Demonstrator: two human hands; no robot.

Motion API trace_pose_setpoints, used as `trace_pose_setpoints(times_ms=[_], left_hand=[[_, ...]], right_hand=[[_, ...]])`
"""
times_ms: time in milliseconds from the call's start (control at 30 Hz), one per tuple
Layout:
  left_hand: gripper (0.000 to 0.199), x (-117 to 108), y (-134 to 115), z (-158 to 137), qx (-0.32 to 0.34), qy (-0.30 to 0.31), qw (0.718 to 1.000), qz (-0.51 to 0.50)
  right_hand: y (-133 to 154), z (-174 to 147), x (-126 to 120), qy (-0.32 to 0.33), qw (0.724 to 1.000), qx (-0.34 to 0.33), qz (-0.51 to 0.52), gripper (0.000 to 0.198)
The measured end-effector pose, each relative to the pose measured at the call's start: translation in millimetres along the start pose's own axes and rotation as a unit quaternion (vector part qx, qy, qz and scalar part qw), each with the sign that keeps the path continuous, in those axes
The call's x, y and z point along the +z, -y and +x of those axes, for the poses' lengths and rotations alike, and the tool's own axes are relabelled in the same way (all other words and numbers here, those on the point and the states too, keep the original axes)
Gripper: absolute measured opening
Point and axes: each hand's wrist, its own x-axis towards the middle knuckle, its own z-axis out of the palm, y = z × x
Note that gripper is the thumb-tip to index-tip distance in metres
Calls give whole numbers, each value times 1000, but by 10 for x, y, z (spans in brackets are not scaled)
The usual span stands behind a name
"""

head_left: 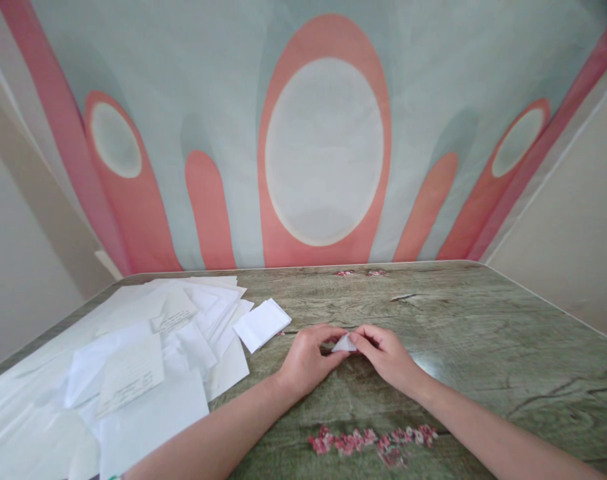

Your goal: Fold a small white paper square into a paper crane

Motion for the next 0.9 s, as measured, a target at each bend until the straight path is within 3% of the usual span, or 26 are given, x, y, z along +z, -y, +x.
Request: trace_pose_setpoints(times_ms=[300, 533, 733, 900], left_hand=[[24, 9, -46, -7, -19, 4, 999, 27], [23, -3, -28, 18, -76, 6, 994, -81], [37, 55, 102, 30, -154, -10, 956, -252], [38, 60, 109, 42, -176, -14, 917, -358]], right_hand=[[35, -19, 32, -5, 1000, -5, -3, 27], [84, -32, 2, -10, 1000, -11, 22, 36], [149, -63, -18, 21, 998, -44, 45, 29], [126, -67, 5, 26, 997, -49, 61, 26]])
